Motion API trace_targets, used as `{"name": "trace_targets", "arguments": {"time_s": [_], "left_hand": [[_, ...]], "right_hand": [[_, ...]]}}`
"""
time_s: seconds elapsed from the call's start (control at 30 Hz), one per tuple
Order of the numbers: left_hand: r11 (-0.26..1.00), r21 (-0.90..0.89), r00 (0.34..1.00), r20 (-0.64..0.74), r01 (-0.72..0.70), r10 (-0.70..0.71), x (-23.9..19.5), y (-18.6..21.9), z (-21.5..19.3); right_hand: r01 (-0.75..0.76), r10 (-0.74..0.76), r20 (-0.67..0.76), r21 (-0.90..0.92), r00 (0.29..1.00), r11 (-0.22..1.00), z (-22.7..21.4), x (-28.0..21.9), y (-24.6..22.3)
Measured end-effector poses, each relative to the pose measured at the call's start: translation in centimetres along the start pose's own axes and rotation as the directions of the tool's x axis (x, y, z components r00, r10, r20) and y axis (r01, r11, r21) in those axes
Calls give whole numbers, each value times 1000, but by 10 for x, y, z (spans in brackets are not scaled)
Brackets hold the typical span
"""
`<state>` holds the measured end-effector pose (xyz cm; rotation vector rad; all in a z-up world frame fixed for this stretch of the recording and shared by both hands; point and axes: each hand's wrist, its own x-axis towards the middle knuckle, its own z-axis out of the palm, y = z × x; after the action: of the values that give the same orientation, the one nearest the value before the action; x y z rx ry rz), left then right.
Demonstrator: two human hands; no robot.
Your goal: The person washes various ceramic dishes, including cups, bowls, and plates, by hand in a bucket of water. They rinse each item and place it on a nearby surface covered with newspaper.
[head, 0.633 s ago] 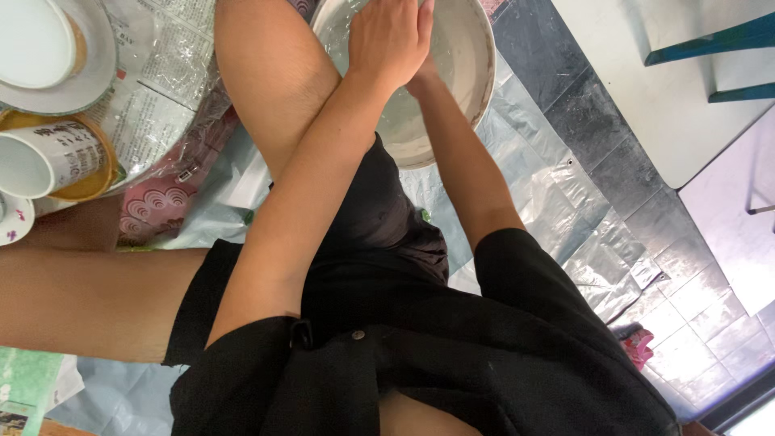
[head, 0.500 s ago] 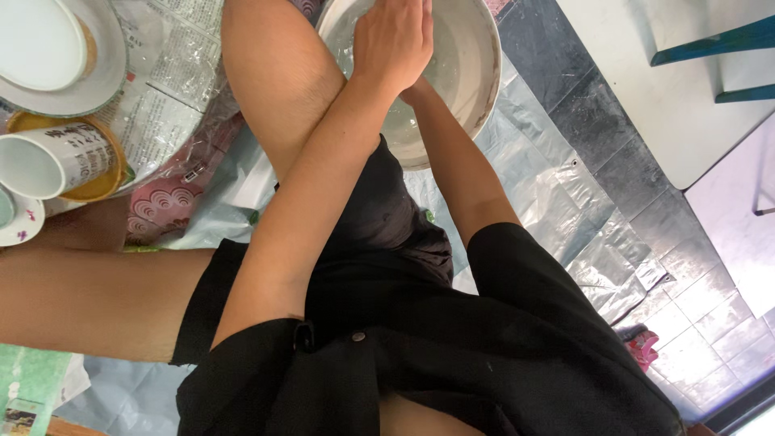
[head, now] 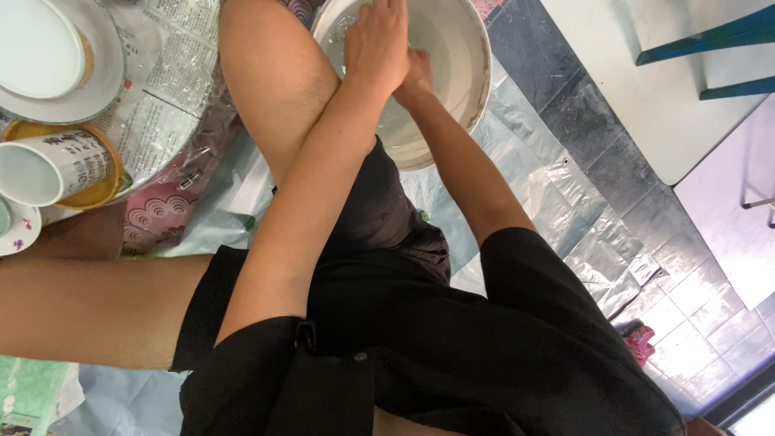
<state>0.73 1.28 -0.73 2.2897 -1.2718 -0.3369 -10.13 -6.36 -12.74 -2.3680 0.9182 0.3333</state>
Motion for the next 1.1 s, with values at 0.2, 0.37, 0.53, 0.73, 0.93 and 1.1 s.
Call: {"name": "trace_targets", "arguments": {"time_s": [0.2,0.37,0.53,0.73,0.93,1.1], "left_hand": [[987,154,981,195,-42,12,-4,-5,-3],[997,9,940,333,-78,70,-4,4,-14],[974,-173,955,236,-142,181,-3,4,-23],[969,-174,962,184,-173,204,-4,4,-17],[972,-206,962,221,-116,162,0,2,-14],[957,-223,961,162,-184,223,-1,1,-14]], "right_hand": [[466,-494,-244,-167,835,869,-69,-44,1],[557,-584,-294,-176,757,811,-114,-83,-15],[567,-613,-312,-233,726,790,-131,-103,-35],[572,-600,-293,-183,744,799,-124,-109,-44],[511,-522,-185,-108,832,853,-120,-109,-21],[475,-543,-242,-287,804,832,-103,-98,-19]]}}
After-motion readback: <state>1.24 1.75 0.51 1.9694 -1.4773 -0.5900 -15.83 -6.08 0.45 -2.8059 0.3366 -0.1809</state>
